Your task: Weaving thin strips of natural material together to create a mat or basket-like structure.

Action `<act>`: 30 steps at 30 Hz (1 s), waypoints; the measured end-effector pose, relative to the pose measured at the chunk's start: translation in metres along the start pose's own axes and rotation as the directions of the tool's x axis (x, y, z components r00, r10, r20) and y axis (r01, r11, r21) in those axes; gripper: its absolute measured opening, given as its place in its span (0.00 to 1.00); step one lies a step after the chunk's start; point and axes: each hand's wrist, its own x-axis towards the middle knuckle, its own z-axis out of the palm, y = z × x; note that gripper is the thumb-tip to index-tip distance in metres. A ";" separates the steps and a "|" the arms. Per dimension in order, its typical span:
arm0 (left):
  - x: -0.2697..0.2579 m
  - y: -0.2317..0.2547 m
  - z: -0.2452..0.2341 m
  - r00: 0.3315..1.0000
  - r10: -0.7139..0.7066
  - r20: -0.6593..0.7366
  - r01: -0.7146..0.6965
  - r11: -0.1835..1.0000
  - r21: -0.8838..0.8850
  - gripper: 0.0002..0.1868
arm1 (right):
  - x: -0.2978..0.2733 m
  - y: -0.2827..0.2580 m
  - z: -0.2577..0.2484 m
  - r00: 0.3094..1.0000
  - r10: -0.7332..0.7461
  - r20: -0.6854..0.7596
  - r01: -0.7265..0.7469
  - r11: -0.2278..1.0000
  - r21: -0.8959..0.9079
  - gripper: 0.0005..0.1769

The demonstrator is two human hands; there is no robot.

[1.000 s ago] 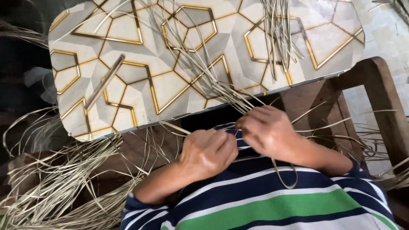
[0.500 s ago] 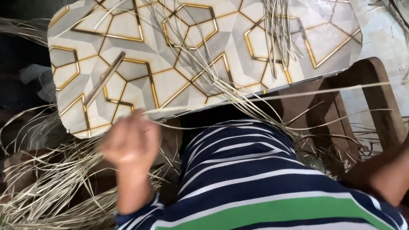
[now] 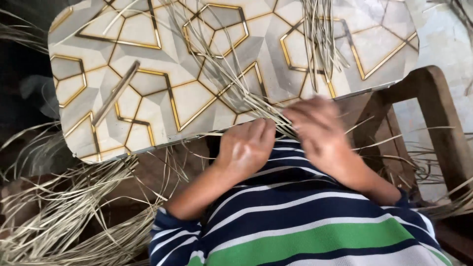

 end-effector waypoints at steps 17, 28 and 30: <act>-0.247 -0.190 -0.030 0.937 -0.272 0.220 0.088 0.791 0.606 0.09 | -0.052 0.032 0.040 0.887 0.285 0.364 -0.235 0.956 -0.175 0.05; -0.148 -0.158 -0.040 0.847 -0.522 0.095 0.224 0.513 0.828 0.11 | 0.024 0.034 0.068 0.927 0.045 0.371 -0.097 0.988 0.121 0.04; -0.119 -0.129 0.011 0.838 -0.528 0.140 0.272 0.625 0.732 0.15 | 0.024 0.030 0.078 0.904 -0.015 0.428 -0.075 0.979 0.191 0.04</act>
